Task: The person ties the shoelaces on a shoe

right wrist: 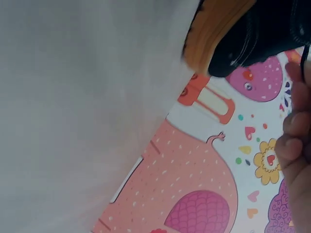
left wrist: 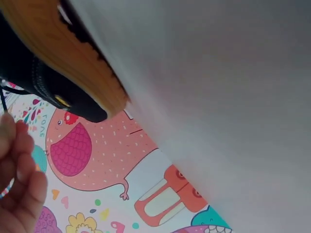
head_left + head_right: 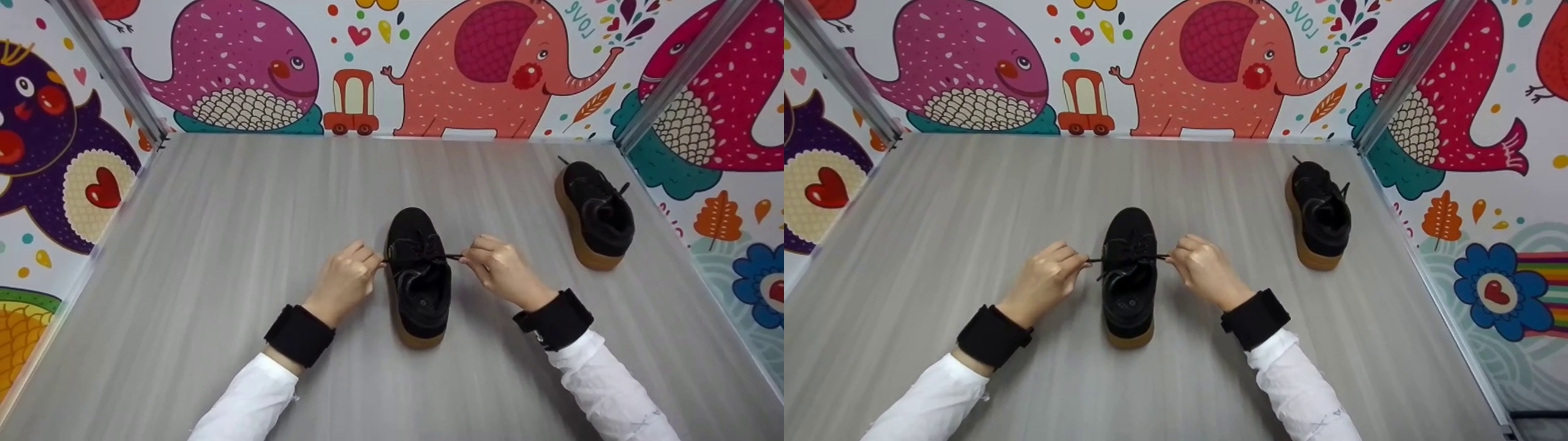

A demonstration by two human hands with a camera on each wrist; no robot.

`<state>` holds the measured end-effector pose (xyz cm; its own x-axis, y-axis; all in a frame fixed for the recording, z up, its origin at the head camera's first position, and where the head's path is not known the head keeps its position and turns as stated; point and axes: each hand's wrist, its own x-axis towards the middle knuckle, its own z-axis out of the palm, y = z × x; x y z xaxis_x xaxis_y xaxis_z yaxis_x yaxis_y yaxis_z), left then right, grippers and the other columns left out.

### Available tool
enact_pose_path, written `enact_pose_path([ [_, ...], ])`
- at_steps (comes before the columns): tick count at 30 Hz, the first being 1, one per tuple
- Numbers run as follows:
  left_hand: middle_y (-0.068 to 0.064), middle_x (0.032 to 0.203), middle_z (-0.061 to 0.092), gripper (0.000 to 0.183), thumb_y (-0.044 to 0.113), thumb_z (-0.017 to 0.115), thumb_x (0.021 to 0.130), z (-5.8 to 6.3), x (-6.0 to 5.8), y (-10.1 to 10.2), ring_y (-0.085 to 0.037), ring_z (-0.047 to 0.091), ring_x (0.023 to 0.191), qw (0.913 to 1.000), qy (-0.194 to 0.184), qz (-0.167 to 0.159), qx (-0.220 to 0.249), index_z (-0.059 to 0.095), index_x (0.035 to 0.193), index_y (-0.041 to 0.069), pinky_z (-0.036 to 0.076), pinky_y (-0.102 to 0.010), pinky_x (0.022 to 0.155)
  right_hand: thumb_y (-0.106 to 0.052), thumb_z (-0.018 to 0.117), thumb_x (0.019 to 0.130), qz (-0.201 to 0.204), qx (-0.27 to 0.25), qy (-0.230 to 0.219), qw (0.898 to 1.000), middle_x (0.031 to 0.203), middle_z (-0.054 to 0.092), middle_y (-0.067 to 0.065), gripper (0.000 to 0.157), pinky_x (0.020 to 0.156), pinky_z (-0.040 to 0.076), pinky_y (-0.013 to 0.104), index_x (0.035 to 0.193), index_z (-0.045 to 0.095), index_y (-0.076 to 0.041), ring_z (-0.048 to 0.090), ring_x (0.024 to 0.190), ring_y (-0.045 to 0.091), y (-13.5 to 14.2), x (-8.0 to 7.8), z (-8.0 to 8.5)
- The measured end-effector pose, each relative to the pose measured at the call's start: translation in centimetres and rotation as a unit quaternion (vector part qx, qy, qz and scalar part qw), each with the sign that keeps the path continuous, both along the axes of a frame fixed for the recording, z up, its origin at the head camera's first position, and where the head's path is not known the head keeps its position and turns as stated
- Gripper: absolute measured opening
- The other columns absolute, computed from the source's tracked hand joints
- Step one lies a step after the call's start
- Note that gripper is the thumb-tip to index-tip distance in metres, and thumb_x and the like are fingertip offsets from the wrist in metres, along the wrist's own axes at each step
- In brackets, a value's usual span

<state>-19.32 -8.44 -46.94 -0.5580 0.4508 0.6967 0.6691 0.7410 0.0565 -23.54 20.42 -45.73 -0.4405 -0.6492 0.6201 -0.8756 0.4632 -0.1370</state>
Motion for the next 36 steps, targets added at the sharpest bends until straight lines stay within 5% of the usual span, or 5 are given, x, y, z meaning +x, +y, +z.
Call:
enact_pose_path([
  [9,-0.01,0.108,0.066,0.032,0.012,0.065,0.089,0.0,2.4,2.0,-0.022,0.063,0.094,0.9617,-0.199,0.039,0.184,0.063,0.119,0.004,0.052,-0.034,0.083,-0.01,0.064,0.09,-0.123,-0.082,-0.213,0.966,0.09,0.066,0.006,0.027,0.063,0.053,0.028,0.116,0.064,-0.001,0.06,0.074,0.01,-0.6,2.6,0.4],
  [14,-0.02,0.141,0.042,0.053,0.018,0.049,0.098,-0.5,4.2,3.0,-0.033,0.045,0.126,0.86,-0.405,0.022,0.31,0.031,0.145,0.001,0.041,-0.046,0.101,-0.018,0.053,0.097,-0.115,-0.16,-0.441,0.876,0.123,0.06,0.017,0.044,0.089,0.051,0.039,0.137,0.045,-0.002,0.061,0.106,0.025,-0.8,3.9,-0.4],
  [21,-0.02,0.156,0.011,0.062,0.028,0.037,0.102,-1.2,5.5,4.7,-0.036,0.01,0.143,0.7009,-0.556,0.008,0.446,0.009,0.151,0.002,0.011,-0.052,0.115,-0.031,0.043,0.101,-0.018,-0.309,-0.661,0.683,0.153,0.023,0.019,0.061,0.112,0.027,0.044,0.148,0.019,0.0,0.03,0.137,0.034,-1.9,5.9,-2.1],
  [24,-0.014,0.158,0.004,0.066,0.038,0.036,0.102,-1.5,5.9,5.5,-0.031,0.001,0.145,0.6597,-0.571,0.005,0.488,0.005,0.152,0.007,0.004,-0.052,0.115,-0.034,0.042,0.101,-0.004,-0.339,-0.68,0.65,0.156,0.015,0.016,0.066,0.115,0.018,0.042,0.15,0.012,-0.001,0.018,0.142,0.03,-2.6,6.5,-2.6],
  [36,-0.011,0.158,-0.005,0.079,0.051,0.037,0.098,-1.1,6.1,7.9,-0.028,-0.006,0.145,0.6419,-0.56,0.033,0.523,-0.003,0.152,0.01,-0.001,-0.052,0.115,-0.037,0.039,0.102,-0.01,-0.361,-0.676,0.642,0.157,0.015,0.01,0.063,0.117,0.008,0.041,0.151,0.015,-0.008,0.013,0.144,0.023,-5.1,7.8,-3.3],
])
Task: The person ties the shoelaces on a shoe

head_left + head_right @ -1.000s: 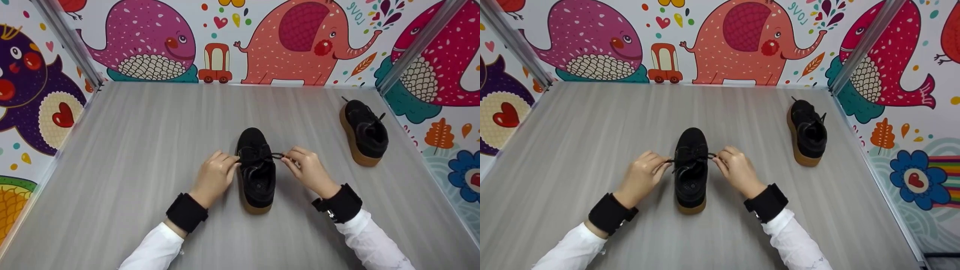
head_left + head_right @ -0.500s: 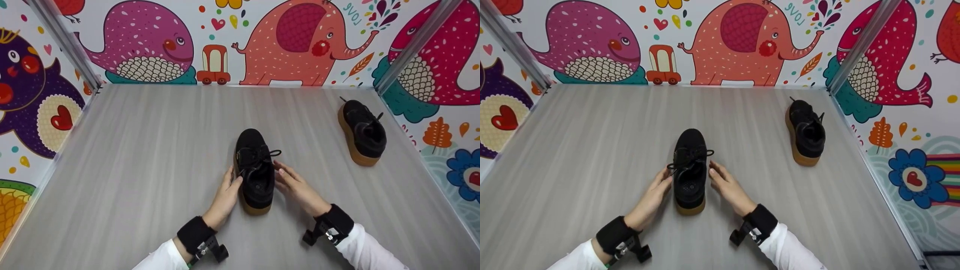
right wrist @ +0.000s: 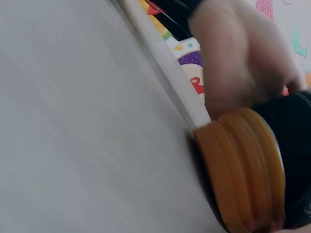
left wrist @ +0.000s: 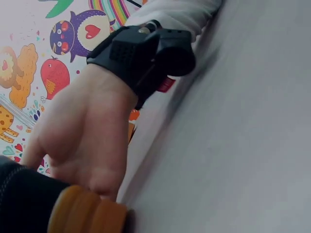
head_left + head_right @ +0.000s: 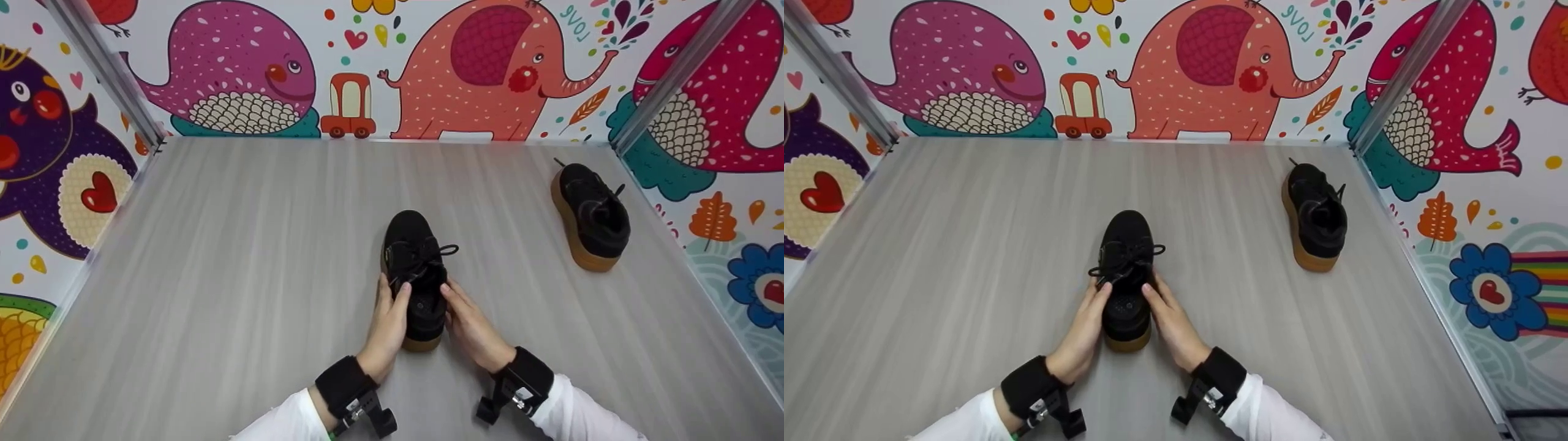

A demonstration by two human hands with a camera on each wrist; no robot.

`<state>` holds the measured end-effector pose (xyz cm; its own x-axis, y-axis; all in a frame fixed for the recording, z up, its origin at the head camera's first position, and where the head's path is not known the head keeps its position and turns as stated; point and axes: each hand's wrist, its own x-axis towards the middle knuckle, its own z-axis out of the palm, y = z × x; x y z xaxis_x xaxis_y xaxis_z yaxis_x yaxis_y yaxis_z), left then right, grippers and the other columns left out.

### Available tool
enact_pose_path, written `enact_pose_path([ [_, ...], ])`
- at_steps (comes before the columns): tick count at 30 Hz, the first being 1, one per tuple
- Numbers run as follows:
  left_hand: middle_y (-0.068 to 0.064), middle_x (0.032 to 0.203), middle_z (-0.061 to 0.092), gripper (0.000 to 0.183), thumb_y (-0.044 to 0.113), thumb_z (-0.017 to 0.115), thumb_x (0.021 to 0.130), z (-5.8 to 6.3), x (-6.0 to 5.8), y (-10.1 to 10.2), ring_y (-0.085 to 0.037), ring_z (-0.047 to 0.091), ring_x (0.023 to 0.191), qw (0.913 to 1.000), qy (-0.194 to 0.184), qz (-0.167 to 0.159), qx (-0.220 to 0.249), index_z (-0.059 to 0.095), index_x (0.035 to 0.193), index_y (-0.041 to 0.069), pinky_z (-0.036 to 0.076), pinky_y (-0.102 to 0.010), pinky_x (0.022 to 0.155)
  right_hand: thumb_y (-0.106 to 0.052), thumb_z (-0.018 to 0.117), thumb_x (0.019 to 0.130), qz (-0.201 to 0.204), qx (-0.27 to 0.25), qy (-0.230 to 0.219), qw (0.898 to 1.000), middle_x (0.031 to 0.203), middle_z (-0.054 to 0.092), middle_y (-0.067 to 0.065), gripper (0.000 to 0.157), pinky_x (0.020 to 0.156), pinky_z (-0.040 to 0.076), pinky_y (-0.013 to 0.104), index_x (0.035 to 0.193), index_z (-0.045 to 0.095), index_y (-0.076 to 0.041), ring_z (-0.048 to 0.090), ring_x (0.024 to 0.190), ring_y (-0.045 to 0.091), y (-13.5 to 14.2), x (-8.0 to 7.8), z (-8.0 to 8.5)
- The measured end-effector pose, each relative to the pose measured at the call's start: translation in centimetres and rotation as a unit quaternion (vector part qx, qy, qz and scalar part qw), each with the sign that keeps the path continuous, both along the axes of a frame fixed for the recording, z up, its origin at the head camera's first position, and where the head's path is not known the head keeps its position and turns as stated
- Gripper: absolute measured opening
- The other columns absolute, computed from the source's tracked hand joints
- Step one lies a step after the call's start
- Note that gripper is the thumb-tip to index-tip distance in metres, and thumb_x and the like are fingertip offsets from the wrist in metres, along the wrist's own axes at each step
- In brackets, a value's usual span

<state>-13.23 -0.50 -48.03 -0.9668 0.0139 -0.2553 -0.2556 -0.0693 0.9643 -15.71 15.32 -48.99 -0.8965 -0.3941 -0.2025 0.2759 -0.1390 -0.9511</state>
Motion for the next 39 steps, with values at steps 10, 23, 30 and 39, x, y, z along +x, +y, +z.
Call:
enact_pose_path([
  [10,-0.007,0.158,-0.011,0.075,0.046,0.034,0.1,0.4,-0.2,-0.1,-0.025,-0.012,0.144,0.9989,-0.027,-0.009,0.037,-0.007,0.151,0.01,-0.004,-0.05,0.115,-0.038,0.03,0.103,-0.028,0.001,0.011,1.0,0.159,0.005,0.004,0.062,0.117,0.001,0.04,0.152,0.005,-0.009,0.0,0.145,0.018,-1.5,0.6,0.1],
  [23,-0.011,0.159,-0.002,0.072,0.035,0.041,0.099,1.2,-1.5,-2.3,-0.027,-0.004,0.145,0.9978,-0.029,0.032,0.051,0.002,0.152,0.007,0.0,-0.05,0.116,-0.029,0.029,0.104,-0.026,-0.028,0.04,0.998,0.157,0.015,0.007,0.054,0.117,0.005,0.041,0.152,0.013,-0.01,0.01,0.144,0.019,-4.8,0.2,0.5],
  [30,-0.008,0.155,0.021,0.067,0.01,0.047,0.091,2.4,-3.1,-5.0,-0.022,0.017,0.143,0.9893,-0.006,0.086,0.118,0.017,0.151,0.009,0.013,-0.041,0.116,-0.027,0.035,0.102,-0.031,-0.035,0.053,0.998,0.154,0.026,0.011,0.055,0.116,0.016,0.038,0.15,0.019,-0.006,0.024,0.14,0.021,-8.2,-1.3,1.4],
  [39,-0.009,0.15,0.032,0.073,-0.007,0.047,0.077,3.7,-5.3,-9.5,-0.016,0.032,0.133,0.9682,-0.019,0.194,0.157,0.028,0.146,0.001,0.03,-0.029,0.108,-0.034,0.038,0.1,-0.042,0.035,0.067,0.996,0.155,0.024,0.007,0.058,0.117,0.011,0.041,0.15,0.021,-0.01,0.017,0.143,0.021,-13.3,-3.4,2.1],
])
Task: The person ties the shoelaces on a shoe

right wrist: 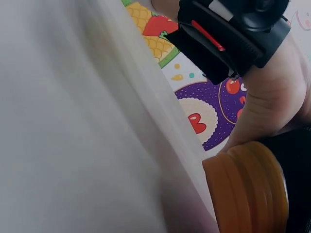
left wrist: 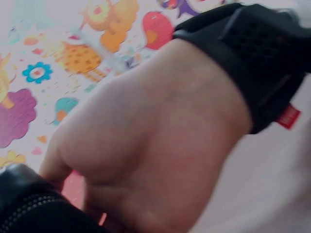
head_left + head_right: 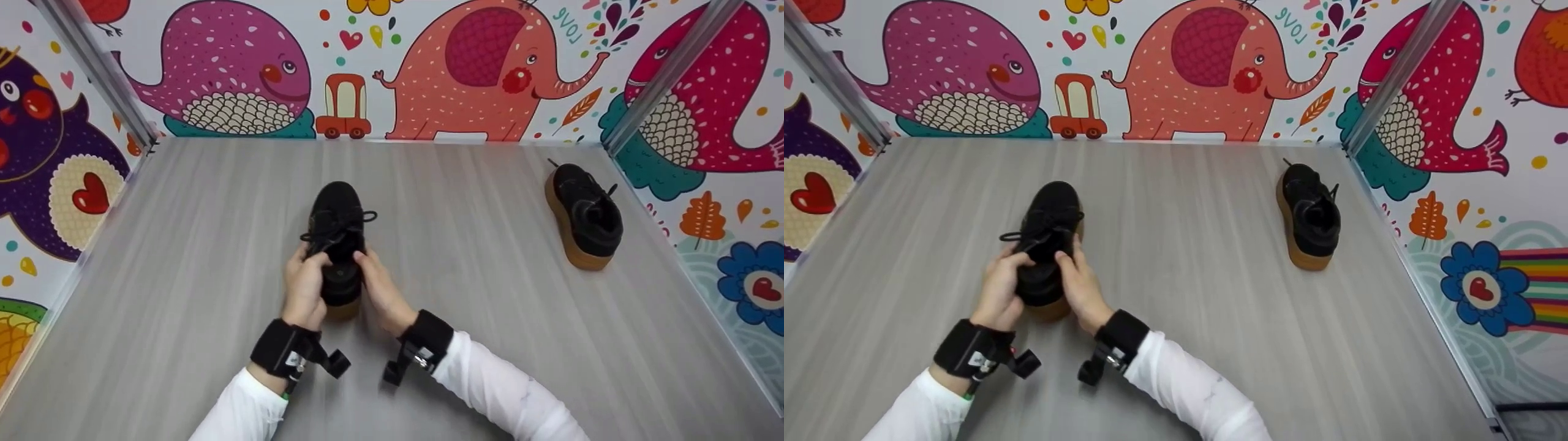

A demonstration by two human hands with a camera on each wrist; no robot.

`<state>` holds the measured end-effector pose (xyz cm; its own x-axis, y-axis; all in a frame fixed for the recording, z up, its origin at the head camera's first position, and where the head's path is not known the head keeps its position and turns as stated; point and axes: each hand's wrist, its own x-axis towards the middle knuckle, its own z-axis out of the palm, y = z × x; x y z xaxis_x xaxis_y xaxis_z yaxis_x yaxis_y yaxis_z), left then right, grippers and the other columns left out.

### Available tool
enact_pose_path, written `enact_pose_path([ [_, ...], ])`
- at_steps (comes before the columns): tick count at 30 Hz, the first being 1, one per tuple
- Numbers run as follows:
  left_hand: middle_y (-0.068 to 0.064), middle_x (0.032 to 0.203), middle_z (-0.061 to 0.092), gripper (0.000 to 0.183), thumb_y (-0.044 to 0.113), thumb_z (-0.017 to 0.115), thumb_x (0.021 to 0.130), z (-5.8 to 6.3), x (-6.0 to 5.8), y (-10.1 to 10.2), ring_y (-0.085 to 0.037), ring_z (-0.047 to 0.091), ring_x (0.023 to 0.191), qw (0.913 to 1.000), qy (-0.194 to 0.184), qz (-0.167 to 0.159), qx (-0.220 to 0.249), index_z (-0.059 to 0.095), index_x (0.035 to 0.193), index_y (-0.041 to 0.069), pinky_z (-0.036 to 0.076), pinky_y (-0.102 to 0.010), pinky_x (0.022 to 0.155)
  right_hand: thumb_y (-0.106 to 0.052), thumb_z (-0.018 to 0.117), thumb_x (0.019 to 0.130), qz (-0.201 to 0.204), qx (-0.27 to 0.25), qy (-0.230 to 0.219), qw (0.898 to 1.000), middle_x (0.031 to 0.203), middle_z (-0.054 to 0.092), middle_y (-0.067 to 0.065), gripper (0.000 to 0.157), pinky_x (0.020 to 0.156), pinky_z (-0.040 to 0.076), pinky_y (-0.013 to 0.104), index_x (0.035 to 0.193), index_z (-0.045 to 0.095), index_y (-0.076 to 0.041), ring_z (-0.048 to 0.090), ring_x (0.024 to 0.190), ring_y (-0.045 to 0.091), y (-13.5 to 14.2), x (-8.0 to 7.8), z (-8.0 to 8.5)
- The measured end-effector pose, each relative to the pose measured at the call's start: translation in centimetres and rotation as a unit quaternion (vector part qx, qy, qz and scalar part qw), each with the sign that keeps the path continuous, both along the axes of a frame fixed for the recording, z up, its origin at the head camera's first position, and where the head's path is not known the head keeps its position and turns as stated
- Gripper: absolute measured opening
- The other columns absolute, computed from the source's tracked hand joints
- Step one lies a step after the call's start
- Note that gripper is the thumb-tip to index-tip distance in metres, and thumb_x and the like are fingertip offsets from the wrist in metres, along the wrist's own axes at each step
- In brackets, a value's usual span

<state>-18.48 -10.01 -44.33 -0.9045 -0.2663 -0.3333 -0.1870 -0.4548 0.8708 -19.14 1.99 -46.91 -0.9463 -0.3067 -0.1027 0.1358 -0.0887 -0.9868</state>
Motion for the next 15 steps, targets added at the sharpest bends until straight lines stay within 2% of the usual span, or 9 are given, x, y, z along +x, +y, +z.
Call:
enact_pose_path([
  [4,-0.009,0.151,0.03,0.074,-0.008,0.045,0.076,0.6,-0.7,-1.8,-0.014,0.033,0.132,0.9997,-0.008,0.023,0.01,0.026,0.147,0.0,0.033,-0.024,0.104,-0.037,0.038,0.099,-0.006,0.007,-0.007,1.0,0.156,0.019,0.008,0.062,0.117,0.008,0.042,0.151,0.018,-0.009,0.013,0.144,0.022,-2.0,-0.8,0.5],
  [7,-0.012,0.147,0.038,0.068,-0.01,0.043,0.075,0.9,-1.1,-3.1,-0.016,0.04,0.127,0.9986,0.004,0.046,0.025,0.034,0.143,-0.004,0.039,-0.023,0.096,-0.039,0.038,0.1,-0.006,0.026,-0.003,1.0,0.157,0.016,0.005,0.062,0.117,0.007,0.041,0.151,0.017,-0.011,0.01,0.145,0.019,-3.4,-1.3,0.8],
  [10,-0.012,0.145,0.04,0.066,-0.01,0.042,0.075,1.0,-1.6,-4.4,-0.016,0.042,0.124,0.9976,0.009,0.06,0.034,0.039,0.14,-0.004,0.041,-0.021,0.09,-0.039,0.036,0.101,0.001,0.043,0.013,0.999,0.157,0.019,0.002,0.058,0.117,0.009,0.04,0.151,0.019,-0.015,0.013,0.144,0.018,-4.6,-1.7,0.9],
  [15,-0.009,0.149,0.035,0.068,-0.01,0.041,0.076,0.8,-2.6,-6.8,-0.014,0.039,0.126,0.9969,-0.004,0.071,0.032,0.035,0.144,0.0,0.041,-0.02,0.088,-0.038,0.036,0.102,0.03,0.036,0.02,0.999,0.156,0.021,-0.001,0.055,0.116,0.015,0.036,0.151,0.022,-0.017,0.017,0.143,0.015,-5.7,-1.9,1.0],
])
